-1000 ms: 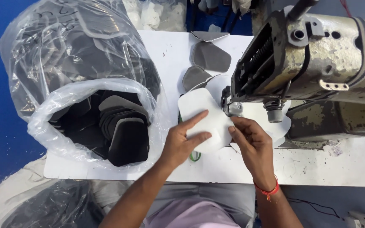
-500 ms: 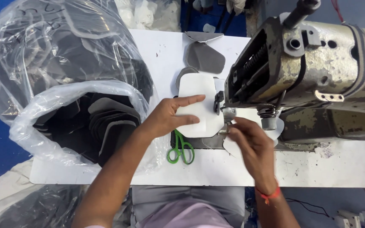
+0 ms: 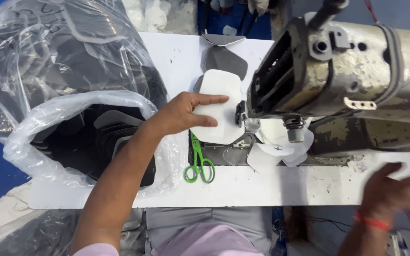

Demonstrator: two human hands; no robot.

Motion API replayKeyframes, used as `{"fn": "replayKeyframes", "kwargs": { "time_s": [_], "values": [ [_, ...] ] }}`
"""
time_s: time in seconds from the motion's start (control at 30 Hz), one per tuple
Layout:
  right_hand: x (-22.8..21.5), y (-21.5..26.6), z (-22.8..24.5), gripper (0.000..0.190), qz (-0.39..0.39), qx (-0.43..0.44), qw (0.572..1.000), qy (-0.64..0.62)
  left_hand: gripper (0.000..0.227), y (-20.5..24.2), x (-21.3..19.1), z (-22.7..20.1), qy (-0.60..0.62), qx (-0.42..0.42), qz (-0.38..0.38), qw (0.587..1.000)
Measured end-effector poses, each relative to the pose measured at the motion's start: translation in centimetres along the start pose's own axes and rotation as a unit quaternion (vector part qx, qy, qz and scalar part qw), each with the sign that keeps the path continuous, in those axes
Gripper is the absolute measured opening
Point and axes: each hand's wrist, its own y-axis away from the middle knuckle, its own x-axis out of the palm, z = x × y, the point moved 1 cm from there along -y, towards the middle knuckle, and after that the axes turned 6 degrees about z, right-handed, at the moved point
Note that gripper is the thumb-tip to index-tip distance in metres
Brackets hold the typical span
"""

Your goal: Aligning shoe upper components together at a workstation.

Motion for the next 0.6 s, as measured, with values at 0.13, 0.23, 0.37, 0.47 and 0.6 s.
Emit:
{"fn": "replayKeyframes", "kwargs": {
  "time_s": [0.13, 0.23, 0.37, 0.47, 0.6],
  "values": [
    [-0.7, -1.5, 3.3, 0.027, -0.1, -0.139, 0.985, 0.032, 0.062, -0.3, -0.3, -1.1, -0.072, 0.013, -0.02, 0.997],
    [-1.8, -0.2, 5.7, 0.021, -0.103, -0.07, 0.987, -0.103, 0.062, 0.1, 0.1, -0.8, -0.082, -0.002, -0.02, 0.996],
    [1.1, 3.1, 10.0, 0.016, 0.138, 0.117, 0.802, -0.569, 0.059, -0.6, -0.6, -0.2, -0.026, -0.008, -0.018, 0.999],
    [3.6, 4.3, 17.8, 0.045, 0.425, 0.14, 0.655, -0.609, 0.049, -0.7, -0.7, -0.1, -0.054, 0.062, -0.002, 0.997],
    [3.9, 4.6, 23.9, 0.047, 0.465, 0.178, 0.594, -0.632, 0.037, -0.8, -1.2, 0.1, 0.005, -0.009, 0.005, 1.0]
  ]
}}
